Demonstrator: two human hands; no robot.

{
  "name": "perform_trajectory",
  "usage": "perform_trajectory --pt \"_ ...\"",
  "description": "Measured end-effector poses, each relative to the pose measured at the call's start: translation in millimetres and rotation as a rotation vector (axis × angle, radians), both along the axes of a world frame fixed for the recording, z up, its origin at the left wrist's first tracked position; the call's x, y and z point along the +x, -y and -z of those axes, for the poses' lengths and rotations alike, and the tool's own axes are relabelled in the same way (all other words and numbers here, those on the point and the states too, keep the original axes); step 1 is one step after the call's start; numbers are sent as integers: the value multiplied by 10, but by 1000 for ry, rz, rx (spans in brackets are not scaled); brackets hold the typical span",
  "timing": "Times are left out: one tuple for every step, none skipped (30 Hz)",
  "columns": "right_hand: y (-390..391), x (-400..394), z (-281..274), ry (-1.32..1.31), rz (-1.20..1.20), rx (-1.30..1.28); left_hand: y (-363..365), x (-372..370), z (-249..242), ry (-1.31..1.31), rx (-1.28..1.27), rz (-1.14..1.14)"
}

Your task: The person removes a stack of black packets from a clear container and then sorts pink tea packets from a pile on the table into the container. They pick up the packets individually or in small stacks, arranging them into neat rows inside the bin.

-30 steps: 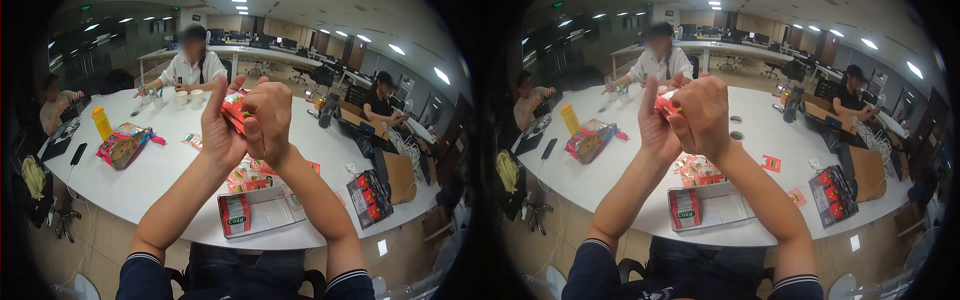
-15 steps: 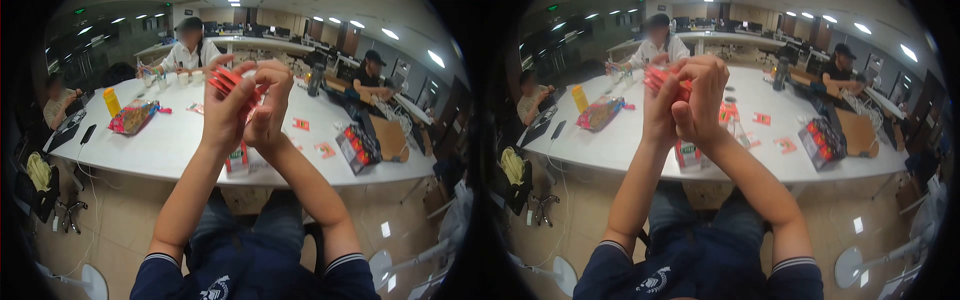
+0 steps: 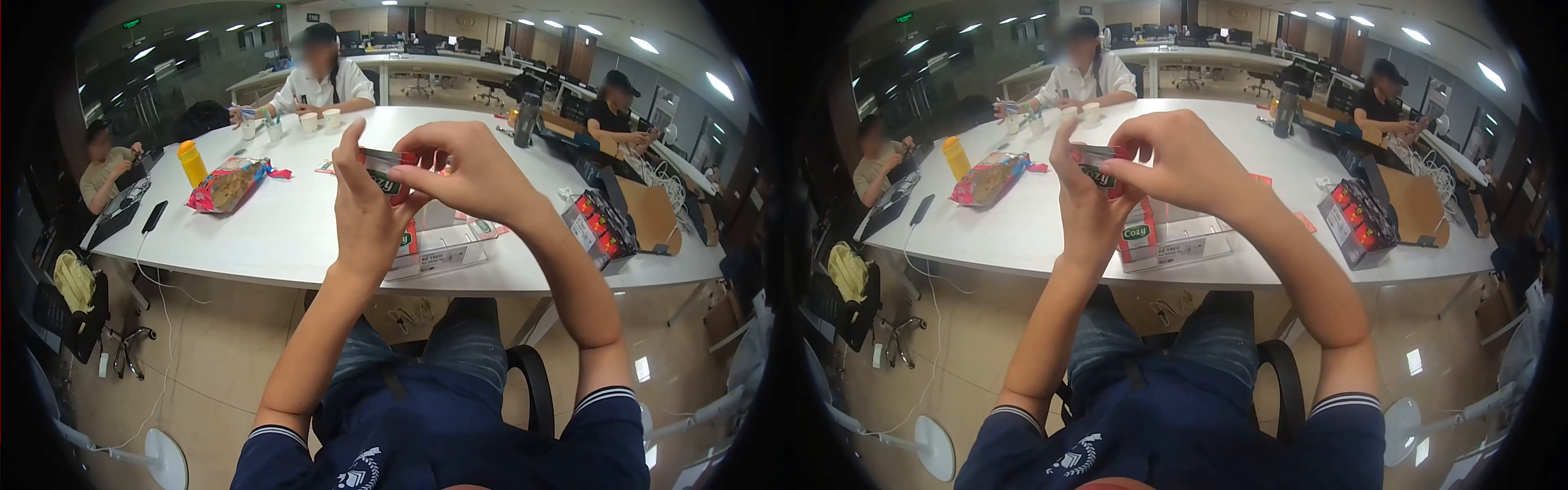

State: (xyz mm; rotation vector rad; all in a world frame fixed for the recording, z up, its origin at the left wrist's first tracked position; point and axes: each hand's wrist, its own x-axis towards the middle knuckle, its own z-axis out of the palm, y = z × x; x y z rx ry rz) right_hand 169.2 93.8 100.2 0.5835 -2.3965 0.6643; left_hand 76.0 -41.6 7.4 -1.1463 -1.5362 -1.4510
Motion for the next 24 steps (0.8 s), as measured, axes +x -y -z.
perform_trajectory --pt "-35 -4 -26 71 23 70 -39 -9 37 -13 -17 -33" --pt "-54 -10 -42 76 46 129 -67 -17 85 -24 -36 -65" --pt "-59 -20 -42 86 67 187 -84 -34 133 -13 -67 -90" --pt "-61 -33 -39 98 83 244 -108 -18 158 10 -73 -56" --pt "-68 -47 -46 109 93 250 -123 13 150 31 -78 -24" --pt "-58 -74 -57 167 173 257 -130 35 135 49 -84 8" --pt "-102 -96 -46 138 165 282 -134 43 123 -9 -71 49" --pt "-157 -117 -43 107 156 310 -129 48 144 54 -75 149" --pt "-220 -124 -63 150 178 310 -105 39 158 115 -75 243" --pt "-291 -124 -91 189 195 312 -54 21 157 174 -73 333" --pt "-351 -129 -108 227 212 314 70 -8 148 200 -155 245" --pt "-421 -159 -85 287 207 295 148 -96 221 265 -127 222" --pt "-505 -208 -13 346 205 275 246 -217 286 331 -149 203" --pt "-568 -260 86 406 208 251 325 -306 328 397 -176 188" --pt "-607 -322 213 431 176 248 373 -316 354 408 -223 184" --pt "-663 -422 371 464 117 218 426 -297 386 419 -268 180" --pt "-670 -490 517 492 90 180 464 -272 416 430 -309 175" --pt "-649 -532 632 519 64 143 487 -237 447 374 -351 133" --pt "-622 -552 705 510 70 177 505 -191 490 320 -393 92" --pt "-587 -560 776 505 74 211 516 -154 534 270 -434 49" --pt "-545 -567 846 501 78 246 515 -141 571 217 -480 30" --pt "-497 -570 909 500 79 275 502 -156 622 181 -534 -1" --pt "-452 -563 967 497 82 303 483 -177 682 142 -587 -29" --pt "-426 -549 1032 493 88 332 460 -186 712 101 -639 -55"
